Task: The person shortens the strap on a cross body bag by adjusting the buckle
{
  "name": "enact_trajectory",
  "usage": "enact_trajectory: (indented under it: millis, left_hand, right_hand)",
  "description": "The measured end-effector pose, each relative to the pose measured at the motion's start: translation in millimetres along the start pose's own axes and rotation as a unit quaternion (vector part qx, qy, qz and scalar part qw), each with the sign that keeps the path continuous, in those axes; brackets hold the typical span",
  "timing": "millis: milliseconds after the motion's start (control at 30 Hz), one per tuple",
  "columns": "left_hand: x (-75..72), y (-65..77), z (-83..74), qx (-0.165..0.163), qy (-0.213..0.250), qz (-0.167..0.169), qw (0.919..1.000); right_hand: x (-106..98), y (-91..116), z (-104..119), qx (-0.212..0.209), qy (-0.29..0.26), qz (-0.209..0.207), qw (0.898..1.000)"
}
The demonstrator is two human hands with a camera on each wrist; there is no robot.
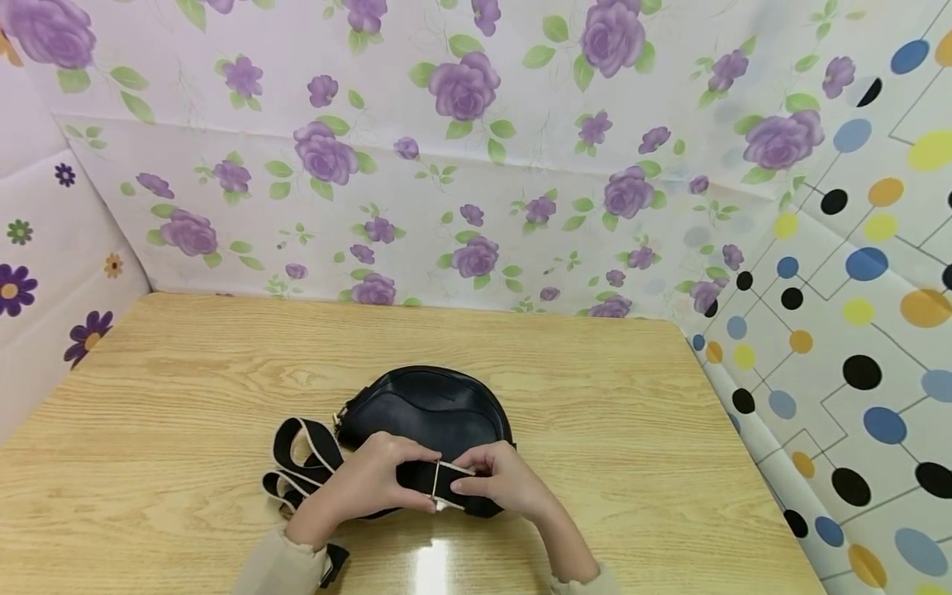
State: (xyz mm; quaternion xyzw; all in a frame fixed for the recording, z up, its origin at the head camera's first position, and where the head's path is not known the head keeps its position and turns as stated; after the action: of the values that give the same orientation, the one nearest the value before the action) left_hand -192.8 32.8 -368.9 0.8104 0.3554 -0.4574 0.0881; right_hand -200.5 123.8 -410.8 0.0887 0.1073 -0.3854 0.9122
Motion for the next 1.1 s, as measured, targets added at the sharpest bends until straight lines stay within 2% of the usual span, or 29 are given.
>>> enact_trajectory:
  millis: [133,400,800,1100]
  left_hand:
    - [-1.0,1.2,0.5,0.004,-0.008,-0.002,1.0000]
    - [-1.5,2.5,3.2,0.002,-0.010,-0.003,0.9999]
    - [1.7,2.2,6.6,-0.012,-0.001,0.006,0.9999]
    - [4.3,1.3,5.7,-0.010,0.005,0.013,0.9999]
  right_hand:
    - [-3.1,2.6,-10.6,0.018,-0.011,0.014,1.000]
    - [-13.2,14.8,-18.4,0.038,-0.008,0.025,0.999]
    - [-17.9,16.3,-19.1,0.035,0.017,0.003,0.999]
    - [-16.6,14.8,-16.6,0.032,0.018,-0.008,0.999]
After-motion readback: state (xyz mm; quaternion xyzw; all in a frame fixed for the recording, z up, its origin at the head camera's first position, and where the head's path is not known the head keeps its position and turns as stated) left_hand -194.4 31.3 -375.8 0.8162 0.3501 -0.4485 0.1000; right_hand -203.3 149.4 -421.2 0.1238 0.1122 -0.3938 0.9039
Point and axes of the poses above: each hand's wrist, its own y-axis away from the middle knuckle, its own x-axis out of the palm, z = x × y, the point moved 10 cm from there along -y, towards the middle knuckle, and after that the axes turned 8 degrees about z, right-handed, at the moved point
